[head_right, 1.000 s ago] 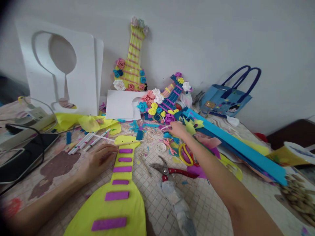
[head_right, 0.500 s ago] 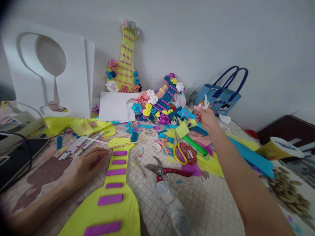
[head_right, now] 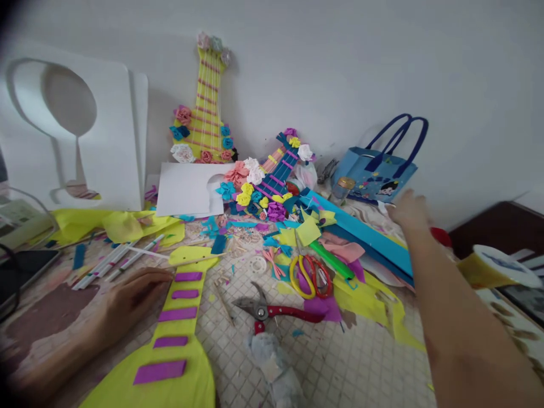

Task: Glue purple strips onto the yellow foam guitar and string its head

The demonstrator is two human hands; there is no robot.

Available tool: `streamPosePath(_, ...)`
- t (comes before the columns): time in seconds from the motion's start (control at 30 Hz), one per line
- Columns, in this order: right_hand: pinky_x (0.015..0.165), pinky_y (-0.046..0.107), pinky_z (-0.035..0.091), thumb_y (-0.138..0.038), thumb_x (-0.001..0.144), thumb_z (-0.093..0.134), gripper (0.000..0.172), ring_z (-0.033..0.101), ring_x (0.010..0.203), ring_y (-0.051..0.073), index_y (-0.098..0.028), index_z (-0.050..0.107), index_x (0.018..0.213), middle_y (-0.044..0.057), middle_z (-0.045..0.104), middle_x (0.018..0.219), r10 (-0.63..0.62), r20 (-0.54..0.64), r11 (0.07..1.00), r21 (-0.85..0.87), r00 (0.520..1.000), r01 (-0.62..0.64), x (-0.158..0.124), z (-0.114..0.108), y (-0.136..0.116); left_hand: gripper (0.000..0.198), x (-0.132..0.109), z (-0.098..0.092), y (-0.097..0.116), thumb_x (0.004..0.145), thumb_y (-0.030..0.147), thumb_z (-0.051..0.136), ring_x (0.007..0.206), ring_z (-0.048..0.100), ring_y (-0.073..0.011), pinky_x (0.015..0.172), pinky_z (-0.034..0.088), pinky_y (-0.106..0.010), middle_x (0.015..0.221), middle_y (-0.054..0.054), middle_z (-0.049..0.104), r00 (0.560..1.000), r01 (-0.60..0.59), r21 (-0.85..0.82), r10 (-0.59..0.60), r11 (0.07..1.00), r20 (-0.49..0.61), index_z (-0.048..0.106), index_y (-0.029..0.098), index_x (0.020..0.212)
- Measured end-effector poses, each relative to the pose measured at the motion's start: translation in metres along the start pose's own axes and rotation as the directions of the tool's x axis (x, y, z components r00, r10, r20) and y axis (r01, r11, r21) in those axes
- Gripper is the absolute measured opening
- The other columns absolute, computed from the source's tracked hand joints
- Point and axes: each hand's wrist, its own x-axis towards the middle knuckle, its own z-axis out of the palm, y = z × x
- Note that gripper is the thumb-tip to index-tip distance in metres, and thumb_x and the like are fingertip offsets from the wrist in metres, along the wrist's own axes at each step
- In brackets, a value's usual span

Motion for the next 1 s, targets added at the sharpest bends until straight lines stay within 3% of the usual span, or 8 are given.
streamPosePath(0.1,0.074,0.045,0.044,-0.025,0.084,0.054,0.008,0.061,0.081,0.028,-0.021,0.061,0.084,0.014,0.063,0.086,-0.046,0.115,0.992,-0.113,0.992,0.059,-0.003,0.045,-0.030,0.015,0.000,-0.001,0.000,0.088,0.029,0.052,0.090,0.065,-0.0156,0.078,0.055,-0.026,0.096,-0.001,0.068,1.000,-0.005,0.003,0.005,1.000,0.010,0.063,0.026,0.098)
streamPosePath(0.27,0.071,0.032,0.047,-0.031,0.081,0.061,0.012,0.062,0.078,0.020,-0.020,0.065,0.079,0.005,0.067,0.082,-0.159,0.479,0.960,-0.128,0.864,0.248,-0.023,0.127,-0.093,0.015,-0.001,-0.004,0.002,0.089,0.028,0.052,0.090,0.065,-0.0155,0.078,0.055,-0.026,0.097,-0.001,0.068,1.000,0.010,0.014,-0.011,1.000,0.022,0.063,0.025,0.098)
streamPosePath(0.43,0.079,0.037,0.050,-0.033,0.086,0.060,0.021,0.061,0.093,0.021,-0.016,0.064,0.098,0.009,0.064,0.106,-0.071,0.588,0.945,-0.220,0.806,0.244,-0.029,0.160,-0.111,0.015,-0.006,-0.004,-0.003,0.089,0.027,0.052,0.090,0.065,-0.0155,0.079,0.054,-0.026,0.098,-0.002,0.068,0.998,0.035,0.013,-0.035,0.999,0.045,0.064,0.024,0.097)
streamPosePath(0.57,0.083,0.041,0.052,-0.034,0.091,0.055,0.031,0.060,0.099,0.019,-0.017,0.057,0.116,0.008,0.059,0.117,-0.023,0.620,0.968,-0.181,0.784,0.172,-0.024,0.164,-0.105,0.015,-0.008,-0.003,-0.008,0.089,0.024,0.052,0.091,0.063,-0.0140,0.079,0.053,-0.025,0.099,-0.002,0.067,0.998,0.022,-0.008,-0.022,1.000,0.057,0.063,0.023,0.099)
streamPosePath(0.7,0.073,0.033,0.052,-0.029,0.080,0.066,0.026,0.062,0.083,0.018,-0.015,0.060,0.101,0.006,0.066,0.092,-0.007,0.626,1.000,-0.015,0.780,0.022,-0.013,0.149,-0.096,0.014,-0.007,-0.004,-0.006,0.090,0.023,0.051,0.092,0.063,-0.0134,0.080,0.052,-0.024,0.099,-0.001,0.066,0.998,0.023,-0.033,-0.021,0.999,0.063,0.062,0.023,0.099)
streamPosePath(0.77,0.064,0.028,0.050,-0.027,0.077,0.067,0.032,0.062,0.074,0.017,-0.017,0.057,0.106,0.004,0.066,0.081,0.009,0.627,0.992,0.093,0.779,-0.086,-0.010,0.135,-0.091,0.014,-0.006,-0.005,-0.004,0.090,0.024,0.051,0.091,0.063,-0.0133,0.079,0.052,-0.024,0.098,-0.001,0.067,0.997,0.030,-0.036,-0.028,0.999,0.066,0.063,0.023,0.098)
streamPosePath(0.9,0.056,0.027,0.050,-0.033,0.079,0.062,0.047,0.064,0.069,0.017,-0.024,0.049,0.124,0.002,0.066,0.076,0.027,0.657,0.909,0.297,0.754,-0.292,-0.012,0.104,-0.086,0.016,-0.006,-0.007,-0.003,0.090,0.026,0.050,0.091,0.064,-0.0144,0.080,0.053,-0.025,0.099,-0.002,0.068,0.996,0.055,-0.019,-0.054,0.998,0.070,0.064,0.022,0.096)
streamPosePath(1.0,0.064,0.028,0.053,-0.032,0.079,0.064,0.038,0.065,0.077,0.018,-0.025,0.057,0.115,0.004,0.068,0.086,0.058,0.632,0.818,0.414,0.773,-0.400,-0.015,0.085,-0.082,0.017,-0.007,-0.006,-0.004,0.090,0.027,0.049,0.090,0.064,-0.0144,0.079,0.053,-0.025,0.098,-0.002,0.068,0.996,0.055,-0.011,-0.054,0.998,0.077,0.064,0.022,0.096)
